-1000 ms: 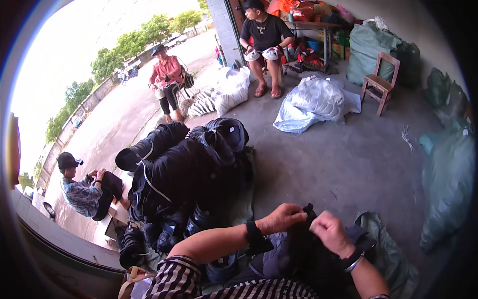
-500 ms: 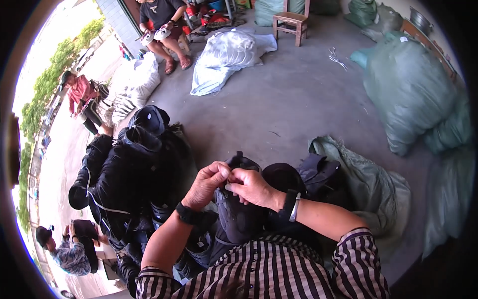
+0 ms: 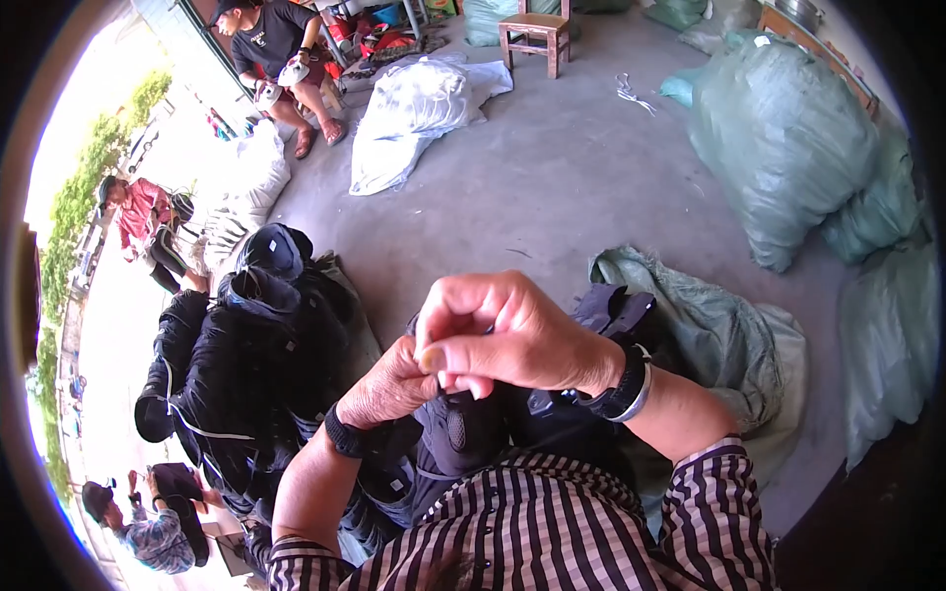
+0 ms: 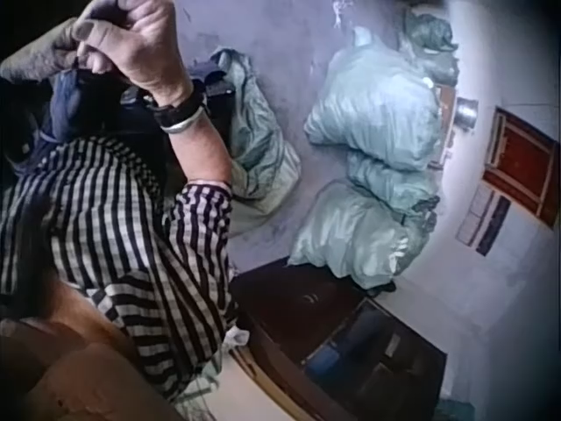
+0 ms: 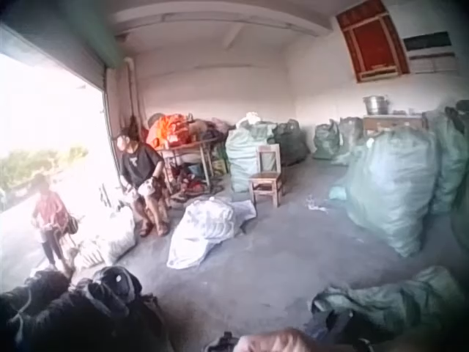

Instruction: Lacing shoelaces on a pair of black sneakers.

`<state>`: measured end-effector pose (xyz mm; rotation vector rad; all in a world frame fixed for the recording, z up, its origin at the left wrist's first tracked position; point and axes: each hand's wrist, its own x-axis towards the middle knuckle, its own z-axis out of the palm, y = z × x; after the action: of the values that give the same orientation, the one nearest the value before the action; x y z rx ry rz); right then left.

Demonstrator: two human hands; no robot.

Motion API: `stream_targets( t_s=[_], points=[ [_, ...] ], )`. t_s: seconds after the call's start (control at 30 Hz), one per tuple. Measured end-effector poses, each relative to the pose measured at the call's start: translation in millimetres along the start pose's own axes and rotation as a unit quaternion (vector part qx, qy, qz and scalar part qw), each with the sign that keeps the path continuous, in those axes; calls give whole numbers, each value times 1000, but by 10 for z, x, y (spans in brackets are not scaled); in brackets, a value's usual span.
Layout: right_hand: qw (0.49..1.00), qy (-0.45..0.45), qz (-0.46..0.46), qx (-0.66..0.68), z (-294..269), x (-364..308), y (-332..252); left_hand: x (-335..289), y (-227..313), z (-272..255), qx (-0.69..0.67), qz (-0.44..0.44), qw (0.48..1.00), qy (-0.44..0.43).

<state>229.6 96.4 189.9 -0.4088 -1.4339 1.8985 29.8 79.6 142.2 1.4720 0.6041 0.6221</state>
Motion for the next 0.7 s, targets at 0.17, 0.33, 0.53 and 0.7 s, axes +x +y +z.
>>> stream_targets(
  t_s=[0.17,0.33,0.53,0.7],
  points=[
    [980,161,-75,89,-482,-111,141,-281,-320,-235,-87,-39,903,419],
    [915,364,-102,141,-1582,-726,542,-717,-629,-348,-177,-69,873,450],
    [924,325,-25,198,-1358,-435,983,-795,-772,-266,-188,-84,856,474],
    [949,242,106,-174,-893,-42,1145,-940,-813,-478,-257,12,819,512]
  ],
)
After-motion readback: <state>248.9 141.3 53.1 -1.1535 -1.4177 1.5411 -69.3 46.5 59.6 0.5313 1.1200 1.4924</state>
